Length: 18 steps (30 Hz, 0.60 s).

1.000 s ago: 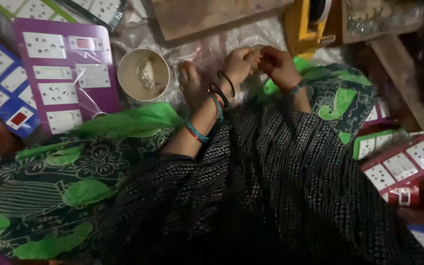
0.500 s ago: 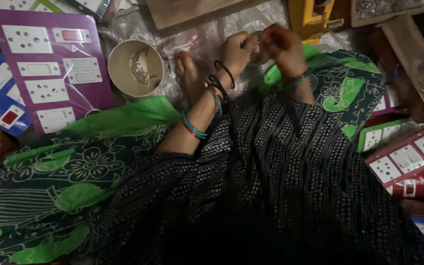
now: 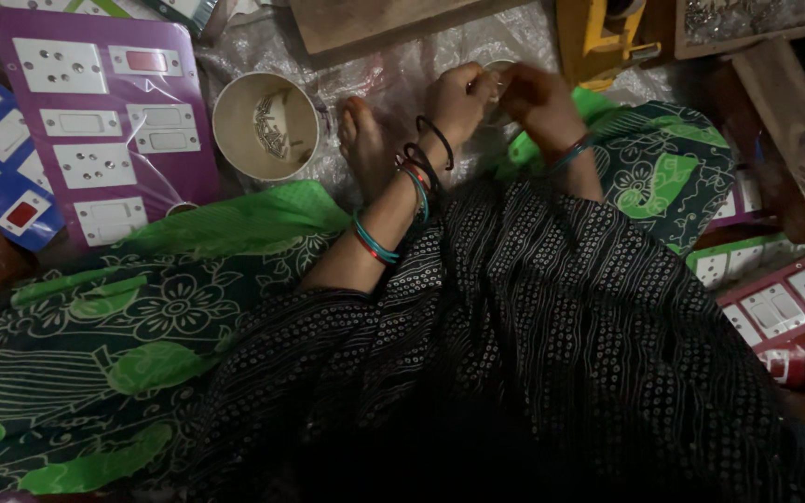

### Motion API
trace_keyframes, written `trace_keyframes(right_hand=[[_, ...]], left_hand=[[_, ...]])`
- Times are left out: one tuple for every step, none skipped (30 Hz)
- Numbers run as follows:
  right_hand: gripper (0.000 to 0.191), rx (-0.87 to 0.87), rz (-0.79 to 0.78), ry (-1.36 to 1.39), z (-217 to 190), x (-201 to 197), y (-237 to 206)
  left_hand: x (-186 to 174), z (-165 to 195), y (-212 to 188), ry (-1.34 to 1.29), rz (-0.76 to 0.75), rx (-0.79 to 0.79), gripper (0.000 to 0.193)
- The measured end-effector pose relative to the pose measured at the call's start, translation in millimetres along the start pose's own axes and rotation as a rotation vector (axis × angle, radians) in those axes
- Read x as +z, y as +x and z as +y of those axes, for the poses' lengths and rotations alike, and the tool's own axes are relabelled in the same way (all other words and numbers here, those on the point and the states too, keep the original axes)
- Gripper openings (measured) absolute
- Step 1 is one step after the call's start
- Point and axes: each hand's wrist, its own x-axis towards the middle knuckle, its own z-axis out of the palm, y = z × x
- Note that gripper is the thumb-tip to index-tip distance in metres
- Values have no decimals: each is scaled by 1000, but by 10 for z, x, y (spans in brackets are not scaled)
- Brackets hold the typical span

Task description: The person sits on the floor and repeatedly picks up small metal components from a paper cup, manipulates them with both hands, and places them into a second cup. The person also handles a wooden board and a yellow tape dispenser during the process.

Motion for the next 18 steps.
trace_keyframes(right_hand=[[28, -47, -7, -11, 1, 3, 0], [26, -94, -15, -22, 6, 4, 1], [23, -139, -24, -33, 14, 2, -3], [19, -107, 52, 54, 25, 0, -6], [14, -77, 126, 140, 34, -12, -10], [10, -47, 200, 227, 44, -23, -12], [11, -51, 151, 110, 53, -26, -3], [12, -56, 103, -7, 58, -32, 5], [13, -61, 56, -125, 61, -33, 15], [16, -80, 22, -72, 62, -26, 23], [19, -98, -11, -20, 56, -23, 29], [22, -118, -45, 32, 49, -5, 36], [18, -103, 26, 87, 33, -2, 31], [15, -90, 95, 141, 12, -6, 15], [12, -76, 164, 197, -11, 0, 4], [13, -49, 141, 154, -35, 5, -10], [14, -23, 121, 112, -59, 7, -21], [14, 2, 100, 69, -81, 5, -31]], left_hand=[[5, -1, -3, -8, -18, -33, 27], [11, -3, -6, -16, -36, -67, 28], [16, -8, -13, -24, -53, -102, 30], [23, -16, -17, -62, -61, -126, 28], [32, -24, -16, -101, -67, -149, 27], [39, -36, -12, -138, -73, -172, 26], [44, -50, -7, -126, -47, -92, 25], [49, -63, 4, -114, -21, -12, 24], [58, -74, 13, -101, 2, 69, 23], [66, -84, 13, -77, -25, 12, 24], [73, -89, 24, -52, -53, -44, 26], [79, -92, 29, -28, -81, -99, 29], [79, -94, 32, -24, -63, -75, 28], [78, -92, 35, -19, -44, -51, 27], [73, -88, 33, -14, -25, -27, 26], [66, -83, 27, -4, -27, -34, 26], [62, -72, 22, 7, -31, -39, 27], [56, -60, 17, 18, -35, -44, 27]])
